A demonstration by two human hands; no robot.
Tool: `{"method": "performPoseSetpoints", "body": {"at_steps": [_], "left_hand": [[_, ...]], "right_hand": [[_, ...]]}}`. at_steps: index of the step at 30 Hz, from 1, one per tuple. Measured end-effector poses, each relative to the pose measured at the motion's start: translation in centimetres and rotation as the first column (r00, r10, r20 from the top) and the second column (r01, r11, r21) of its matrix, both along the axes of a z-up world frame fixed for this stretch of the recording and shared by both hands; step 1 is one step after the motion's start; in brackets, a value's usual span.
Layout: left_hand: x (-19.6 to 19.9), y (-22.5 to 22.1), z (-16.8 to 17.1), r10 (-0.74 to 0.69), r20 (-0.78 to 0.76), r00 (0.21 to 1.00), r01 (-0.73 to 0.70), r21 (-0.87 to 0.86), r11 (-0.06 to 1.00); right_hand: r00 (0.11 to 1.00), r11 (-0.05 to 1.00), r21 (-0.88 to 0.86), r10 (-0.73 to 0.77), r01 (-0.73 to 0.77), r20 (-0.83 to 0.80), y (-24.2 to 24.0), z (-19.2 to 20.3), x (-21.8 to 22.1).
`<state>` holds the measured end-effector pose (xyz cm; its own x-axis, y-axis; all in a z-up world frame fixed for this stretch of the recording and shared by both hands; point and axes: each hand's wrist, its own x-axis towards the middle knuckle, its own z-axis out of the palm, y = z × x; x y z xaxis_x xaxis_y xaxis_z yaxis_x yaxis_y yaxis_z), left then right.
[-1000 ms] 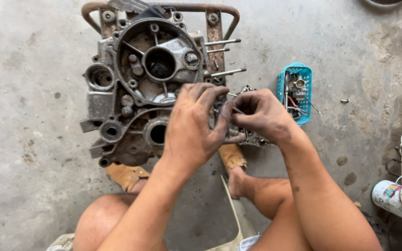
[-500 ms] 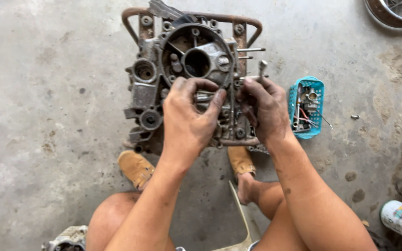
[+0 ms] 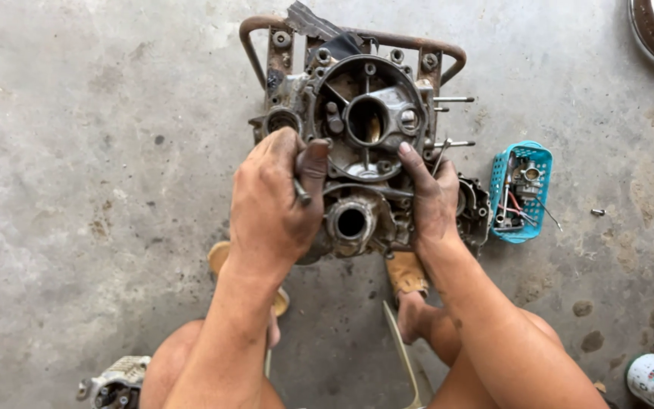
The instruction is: Using a wrench to loosen or tighten bolts on a motorcycle engine casing while seated on the floor.
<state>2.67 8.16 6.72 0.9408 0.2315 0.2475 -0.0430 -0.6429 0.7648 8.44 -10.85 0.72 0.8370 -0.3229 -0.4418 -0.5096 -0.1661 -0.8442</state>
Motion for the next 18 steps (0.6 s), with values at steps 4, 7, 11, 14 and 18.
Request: {"method": "performPoseSetpoints", "body": {"at_steps": [4, 7, 11, 14, 18], "left_hand": [[-0.3, 1.3, -0.1, 0.036, 0.007, 0.999, -0.036, 0.139, 0.99], [-0.4, 1.1, 0.3, 0.098, -0.13, 0.987, -0.079, 0.14, 0.987], [-0.3, 1.4, 1.0, -0.007, -0.212, 0.977, 0.018, 0.046, 0.999], [0.0, 1.8, -2.0, 0.017, -0.154, 0.988, -0.007, 0.066, 0.998], [0.1, 1.4, -1.0, 0.102, -0.26, 0.96, -0.048, 0.206, 0.977]], "right_hand": [[0.999, 0.999, -0.005, 0.035, -0.035, -0.003, -0.6, -0.7, 0.4], [0.991, 0.991, -0.022, 0.131, -0.131, 0.001, -0.2, 0.3, 0.5], [0.988, 0.988, 0.02, 0.154, -0.155, 0.025, -0.1, 0.4, 0.3], [0.98, 0.981, 0.029, 0.19, -0.192, 0.052, -0.3, 0.1, 0.6], [0.97, 0.971, 0.042, 0.232, -0.236, 0.074, -0.8, -0.8, 0.5]]}}
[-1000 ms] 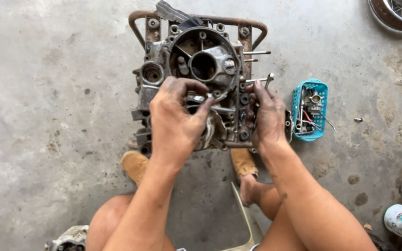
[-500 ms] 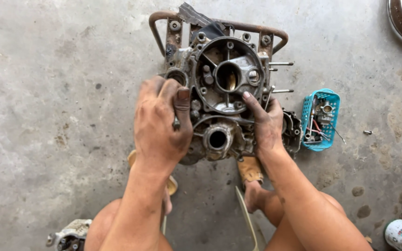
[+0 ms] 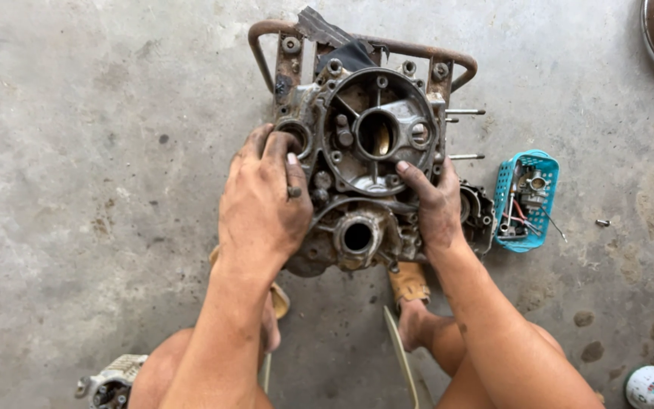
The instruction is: Using a wrench to loosen or tighten bolts on a motorcycle engine casing while seated on the floor.
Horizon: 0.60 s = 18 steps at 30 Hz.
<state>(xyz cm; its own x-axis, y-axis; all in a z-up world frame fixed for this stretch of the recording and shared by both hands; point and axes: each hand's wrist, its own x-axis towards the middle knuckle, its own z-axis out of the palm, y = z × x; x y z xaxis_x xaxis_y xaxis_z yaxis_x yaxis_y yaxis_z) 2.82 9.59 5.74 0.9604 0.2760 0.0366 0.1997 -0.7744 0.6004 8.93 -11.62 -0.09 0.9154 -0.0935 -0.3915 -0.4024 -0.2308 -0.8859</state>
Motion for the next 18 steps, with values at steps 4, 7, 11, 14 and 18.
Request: {"method": "performPoseSetpoints", "body": {"at_steps": [4, 7, 11, 14, 18], "left_hand": [[0.3, -0.2, 0.0, 0.033, -0.084, 0.996, -0.03, 0.035, 0.999], [0.9, -0.1, -0.3, 0.049, -0.131, 0.99, -0.031, 0.138, 0.99], [1.6, -0.4, -1.0, 0.087, -0.199, 0.976, -0.051, 0.18, 0.982], [2.2, -0.7, -1.2, 0.116, -0.207, 0.972, -0.084, 0.16, 0.984], [1.8, -1.3, 0.0, 0.12, -0.209, 0.97, -0.084, 0.171, 0.982]], "right_hand": [[0.999, 1.0, -0.001, 0.028, -0.028, 0.018, -0.2, 0.1, 0.3], [1.0, 0.999, 0.024, 0.025, -0.025, 0.003, 0.0, 0.8, 0.3], [0.998, 0.998, 0.024, 0.06, -0.06, 0.005, 0.4, 1.6, 0.2], [0.998, 0.997, 0.029, 0.069, -0.069, 0.015, 0.3, 1.4, 0.7], [0.997, 0.997, 0.029, 0.069, -0.069, -0.014, 0.1, 1.4, 0.7]]}}
